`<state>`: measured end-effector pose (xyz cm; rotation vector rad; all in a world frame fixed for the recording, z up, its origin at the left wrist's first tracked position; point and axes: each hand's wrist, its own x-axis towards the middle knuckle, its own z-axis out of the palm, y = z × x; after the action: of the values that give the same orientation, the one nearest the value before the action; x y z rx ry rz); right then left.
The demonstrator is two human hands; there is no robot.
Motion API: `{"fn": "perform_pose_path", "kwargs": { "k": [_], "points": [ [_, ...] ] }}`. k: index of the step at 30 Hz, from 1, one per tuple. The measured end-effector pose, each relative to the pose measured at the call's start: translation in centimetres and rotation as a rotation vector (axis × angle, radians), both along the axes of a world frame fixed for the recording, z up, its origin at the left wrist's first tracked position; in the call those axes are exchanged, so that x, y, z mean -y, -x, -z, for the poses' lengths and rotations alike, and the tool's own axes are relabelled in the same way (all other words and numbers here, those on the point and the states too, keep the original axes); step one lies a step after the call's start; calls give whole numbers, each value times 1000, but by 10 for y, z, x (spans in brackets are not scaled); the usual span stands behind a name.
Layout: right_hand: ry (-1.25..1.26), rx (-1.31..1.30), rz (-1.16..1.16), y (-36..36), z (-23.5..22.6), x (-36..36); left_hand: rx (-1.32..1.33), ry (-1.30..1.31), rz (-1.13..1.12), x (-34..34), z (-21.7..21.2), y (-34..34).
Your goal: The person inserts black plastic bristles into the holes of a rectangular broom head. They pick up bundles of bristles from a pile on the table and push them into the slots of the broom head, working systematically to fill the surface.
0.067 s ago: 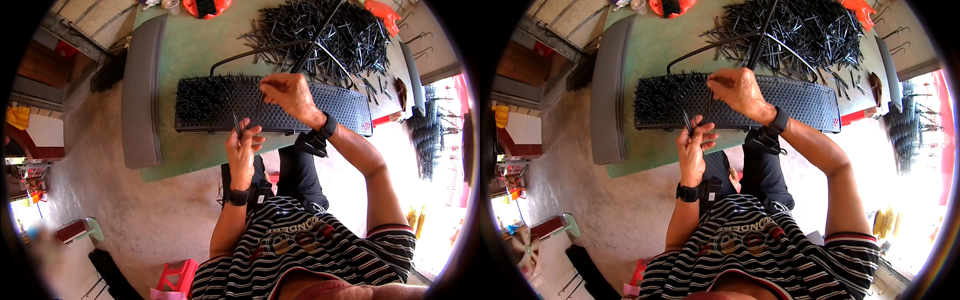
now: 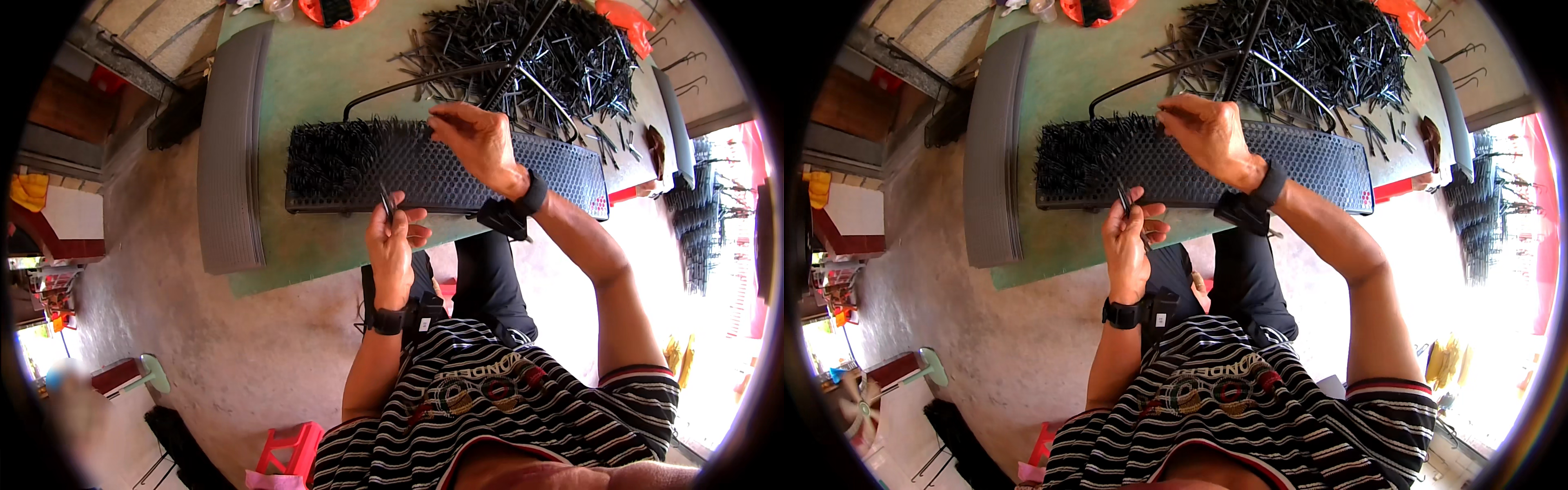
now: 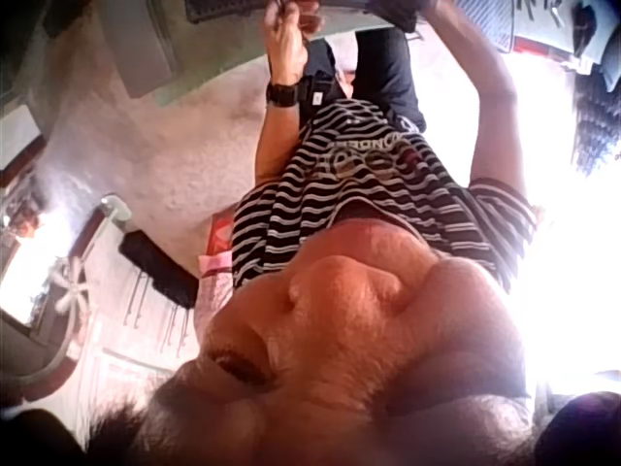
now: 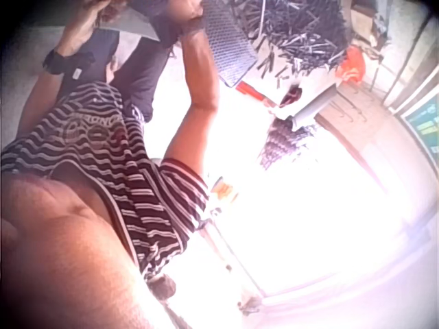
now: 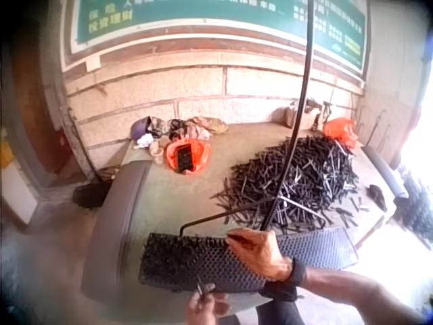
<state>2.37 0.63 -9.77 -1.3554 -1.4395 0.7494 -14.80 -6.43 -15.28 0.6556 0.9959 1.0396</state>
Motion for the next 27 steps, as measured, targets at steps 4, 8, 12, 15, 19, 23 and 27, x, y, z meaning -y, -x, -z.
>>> {"fn": "perform_pose_path", "kwargs": {
  "k": [4,8,12,15,19,23,27],
  "points": [
    [-253,95,41,5,10,-17,120,35,10,-1,3,8],
    [-283,176,14,11,17,-26,230,154,-25,-4,-2,7],
    [-360,261,-48,14,16,-31,285,189,-4,-6,-4,11],
    [-363,277,-63,11,14,-31,312,192,-28,-7,-5,12],
    [-334,275,-40,11,16,-28,291,153,-33,-8,1,10],
    [-300,263,-8,15,15,-31,339,147,-5,-8,1,9],
    [-272,338,-55,16,18,-30,395,164,-26,-7,0,8]
  ]
}}
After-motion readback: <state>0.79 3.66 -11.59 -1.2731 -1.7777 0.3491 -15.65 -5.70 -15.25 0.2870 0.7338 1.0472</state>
